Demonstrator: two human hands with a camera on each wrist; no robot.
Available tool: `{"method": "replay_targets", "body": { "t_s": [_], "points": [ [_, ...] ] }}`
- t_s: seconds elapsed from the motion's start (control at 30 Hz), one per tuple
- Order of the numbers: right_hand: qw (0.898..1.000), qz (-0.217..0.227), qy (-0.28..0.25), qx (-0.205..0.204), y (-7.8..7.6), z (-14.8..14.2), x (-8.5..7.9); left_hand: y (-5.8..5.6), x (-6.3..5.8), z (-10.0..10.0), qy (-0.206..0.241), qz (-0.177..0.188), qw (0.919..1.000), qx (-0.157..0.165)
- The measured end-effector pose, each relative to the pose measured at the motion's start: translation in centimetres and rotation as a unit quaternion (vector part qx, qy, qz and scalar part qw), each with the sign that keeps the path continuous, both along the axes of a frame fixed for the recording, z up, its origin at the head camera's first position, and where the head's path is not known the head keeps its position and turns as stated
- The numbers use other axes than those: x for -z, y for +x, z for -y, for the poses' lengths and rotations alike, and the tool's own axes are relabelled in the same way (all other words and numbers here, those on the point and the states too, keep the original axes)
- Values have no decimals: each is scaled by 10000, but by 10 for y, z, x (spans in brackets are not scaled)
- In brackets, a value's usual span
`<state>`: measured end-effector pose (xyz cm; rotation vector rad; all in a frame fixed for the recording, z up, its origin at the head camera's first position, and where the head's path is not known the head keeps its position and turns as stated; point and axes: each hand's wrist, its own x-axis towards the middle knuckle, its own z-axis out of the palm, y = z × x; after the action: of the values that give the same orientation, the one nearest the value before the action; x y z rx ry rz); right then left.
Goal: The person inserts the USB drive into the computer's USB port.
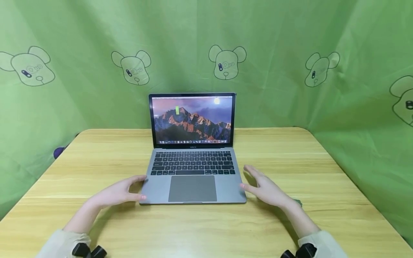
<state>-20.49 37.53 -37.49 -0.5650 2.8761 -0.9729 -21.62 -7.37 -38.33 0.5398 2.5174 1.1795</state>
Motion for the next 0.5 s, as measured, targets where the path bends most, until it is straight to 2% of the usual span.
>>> {"method": "replay_targets", "body": {
  "t_s": [0.2, 0.4, 0.5],
  "points": [
    [9989, -214, 277, 315, 0, -14, -7, -1, -6, -4, -590, -541, 9966, 194],
    [9975, -414, 303, 481, 3, -35, -8, 0, -7, -9, -1282, -1121, 9849, 307],
    [9968, -492, 318, 540, 5, -43, -9, 1, -6, -12, -1631, -1378, 9764, 330]
  ]
}}
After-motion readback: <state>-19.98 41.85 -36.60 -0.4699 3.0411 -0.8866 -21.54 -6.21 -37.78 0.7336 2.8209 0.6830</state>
